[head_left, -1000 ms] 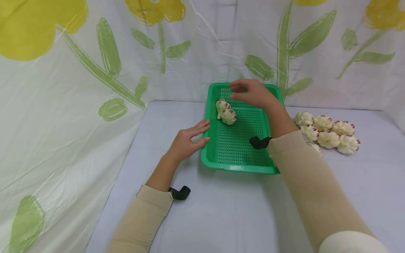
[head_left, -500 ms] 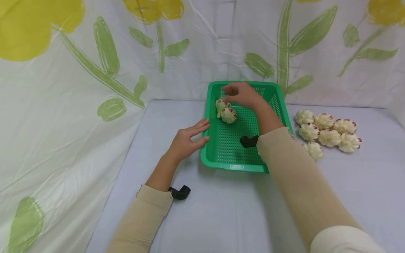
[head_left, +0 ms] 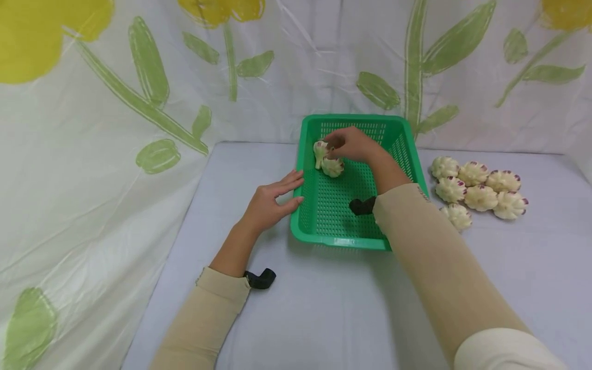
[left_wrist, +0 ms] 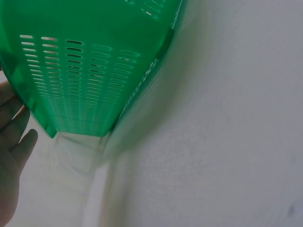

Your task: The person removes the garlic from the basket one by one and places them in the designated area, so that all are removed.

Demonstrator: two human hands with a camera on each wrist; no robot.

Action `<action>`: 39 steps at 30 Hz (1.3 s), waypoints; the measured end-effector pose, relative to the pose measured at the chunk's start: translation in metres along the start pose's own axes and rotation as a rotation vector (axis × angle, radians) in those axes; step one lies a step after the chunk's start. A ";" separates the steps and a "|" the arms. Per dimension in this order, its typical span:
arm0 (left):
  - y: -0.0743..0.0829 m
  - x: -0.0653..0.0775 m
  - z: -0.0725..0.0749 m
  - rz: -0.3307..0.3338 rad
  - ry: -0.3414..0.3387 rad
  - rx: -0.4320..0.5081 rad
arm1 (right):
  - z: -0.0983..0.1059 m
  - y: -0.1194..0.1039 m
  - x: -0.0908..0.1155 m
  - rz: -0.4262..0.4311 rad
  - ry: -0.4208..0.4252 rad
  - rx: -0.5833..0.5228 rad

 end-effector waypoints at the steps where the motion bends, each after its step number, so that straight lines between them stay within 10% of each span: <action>1: 0.000 0.000 0.000 -0.003 0.001 0.000 | 0.000 -0.001 0.001 -0.003 -0.003 0.006; 39: 0.003 -0.001 0.001 -0.007 -0.013 -0.009 | -0.023 0.006 -0.004 -0.015 -0.310 0.261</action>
Point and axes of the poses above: each hand's wrist, its own x-axis away from the middle knuckle, its own z-axis out of the back of the hand, y = z × x, the point moved 3 cm from there along -x, towards the middle knuckle, and after that the axes turned 5 degrees about x, right-handed, at the moved point
